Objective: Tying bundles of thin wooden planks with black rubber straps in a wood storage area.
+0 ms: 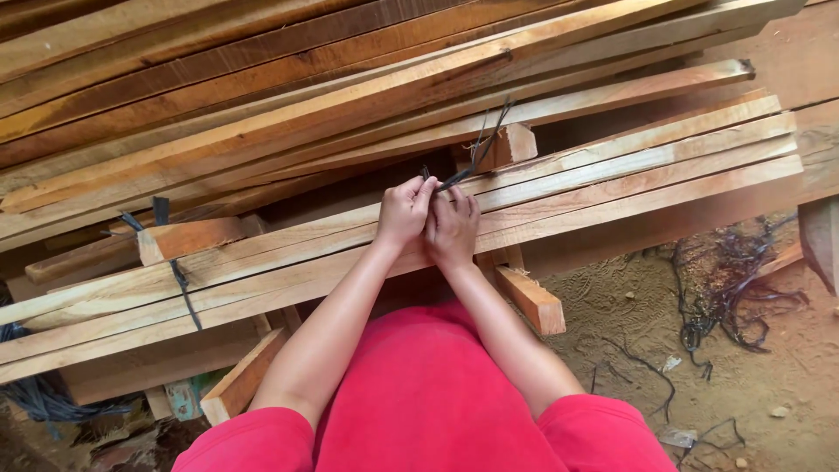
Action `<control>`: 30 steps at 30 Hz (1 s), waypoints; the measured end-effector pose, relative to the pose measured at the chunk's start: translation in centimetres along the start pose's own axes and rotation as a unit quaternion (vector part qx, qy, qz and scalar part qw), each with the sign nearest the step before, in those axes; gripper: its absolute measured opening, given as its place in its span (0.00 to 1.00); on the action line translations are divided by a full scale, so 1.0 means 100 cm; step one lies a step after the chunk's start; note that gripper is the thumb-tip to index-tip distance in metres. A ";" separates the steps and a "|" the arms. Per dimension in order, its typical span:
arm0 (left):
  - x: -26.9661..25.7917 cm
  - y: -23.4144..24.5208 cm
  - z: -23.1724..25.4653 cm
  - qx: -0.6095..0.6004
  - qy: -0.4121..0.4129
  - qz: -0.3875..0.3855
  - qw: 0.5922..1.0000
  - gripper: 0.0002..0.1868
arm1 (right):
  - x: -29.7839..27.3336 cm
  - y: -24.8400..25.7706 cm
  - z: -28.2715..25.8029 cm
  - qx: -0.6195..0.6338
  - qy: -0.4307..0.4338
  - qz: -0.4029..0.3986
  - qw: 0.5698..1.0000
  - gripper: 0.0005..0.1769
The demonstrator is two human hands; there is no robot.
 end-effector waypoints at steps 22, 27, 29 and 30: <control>0.001 0.011 -0.052 0.225 -0.017 -0.224 0.948 0.18 | 0.008 0.024 -0.022 0.083 -0.021 0.066 0.994 0.10; -0.006 -0.003 -0.087 0.208 -0.049 -0.064 0.975 0.10 | 0.011 0.036 -0.023 0.215 -0.077 0.092 0.969 0.10; -0.010 -0.002 -0.079 0.150 -0.078 -0.022 0.985 0.08 | 0.012 0.034 -0.022 0.211 -0.081 0.102 0.969 0.09; -0.011 0.000 -0.074 0.092 -0.108 0.019 0.990 0.06 | 0.013 0.033 -0.023 0.206 -0.086 0.112 0.968 0.08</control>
Point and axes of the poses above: each hand's wrist, its own x-axis towards the middle knuckle, its own y-axis out of the back of the hand, z = x × y, the point moved 2 cm from there along x, towards the middle knuckle, and after that the axes turned 12 degrees about -y, right-handed, at the moved point
